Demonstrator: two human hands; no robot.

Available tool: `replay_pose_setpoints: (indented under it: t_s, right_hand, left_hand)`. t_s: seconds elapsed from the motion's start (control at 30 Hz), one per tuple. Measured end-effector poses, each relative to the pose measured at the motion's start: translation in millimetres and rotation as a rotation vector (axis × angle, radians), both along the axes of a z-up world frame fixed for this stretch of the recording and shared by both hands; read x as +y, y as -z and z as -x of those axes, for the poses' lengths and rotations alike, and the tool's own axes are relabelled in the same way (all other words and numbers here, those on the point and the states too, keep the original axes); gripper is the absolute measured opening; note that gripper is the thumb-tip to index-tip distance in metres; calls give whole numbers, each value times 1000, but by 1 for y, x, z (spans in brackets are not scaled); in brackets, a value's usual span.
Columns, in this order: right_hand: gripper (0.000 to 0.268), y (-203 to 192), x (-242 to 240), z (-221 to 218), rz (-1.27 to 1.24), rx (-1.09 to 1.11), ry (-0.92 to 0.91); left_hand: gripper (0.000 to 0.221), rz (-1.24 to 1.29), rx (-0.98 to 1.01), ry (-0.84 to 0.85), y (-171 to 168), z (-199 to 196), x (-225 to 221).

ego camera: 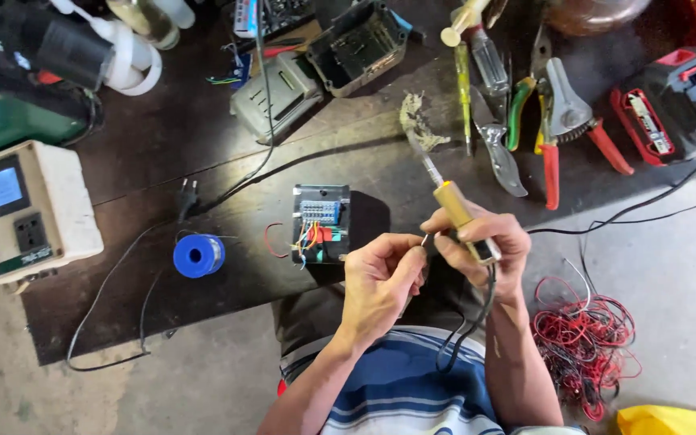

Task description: Soldering wires to a terminal block and using a screwdriver to secure connections on an electronic component.

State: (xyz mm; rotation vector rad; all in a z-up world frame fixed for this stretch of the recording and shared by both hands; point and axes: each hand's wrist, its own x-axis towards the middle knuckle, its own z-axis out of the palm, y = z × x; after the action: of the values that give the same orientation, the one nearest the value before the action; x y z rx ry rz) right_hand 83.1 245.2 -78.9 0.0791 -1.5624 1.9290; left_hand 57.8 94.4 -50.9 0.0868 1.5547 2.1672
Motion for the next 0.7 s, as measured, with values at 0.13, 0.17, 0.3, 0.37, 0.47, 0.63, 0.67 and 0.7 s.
replay_pose_setpoints:
  t_s: [0.13, 0.17, 0.3, 0.37, 0.47, 0.63, 0.67, 0.7]
  right_hand:
    - [37, -1, 5, 3, -130, 52, -41]
    - [39, 4, 6, 2, -122, 58, -29]
    - [38, -6, -4, 1, -159, 47, 91]
    - [27, -26, -8, 0, 12, -158, 17]
    - [38, 5, -13, 1, -293, -21, 149]
    - [44, 31, -2, -7, -258, -64, 155]
    - [47, 34, 2, -10, -259, -95, 174]
    - [47, 30, -1, -9, -254, -94, 166]
  left_hand:
    - [12, 208, 175, 28, -14, 9, 4]
    - [11, 274, 238, 41, -18, 11, 3]
    - [10, 316, 256, 55, -18, 9, 2]
    - [10, 345, 273, 63, -18, 10, 2]
    - [9, 320, 410, 17, -21, 12, 1]
    - [5, 352, 512, 12, -32, -9, -6]
    - [5, 366, 550, 72, -38, -16, -8]
    - [5, 373, 549, 66, -39, -17, -14]
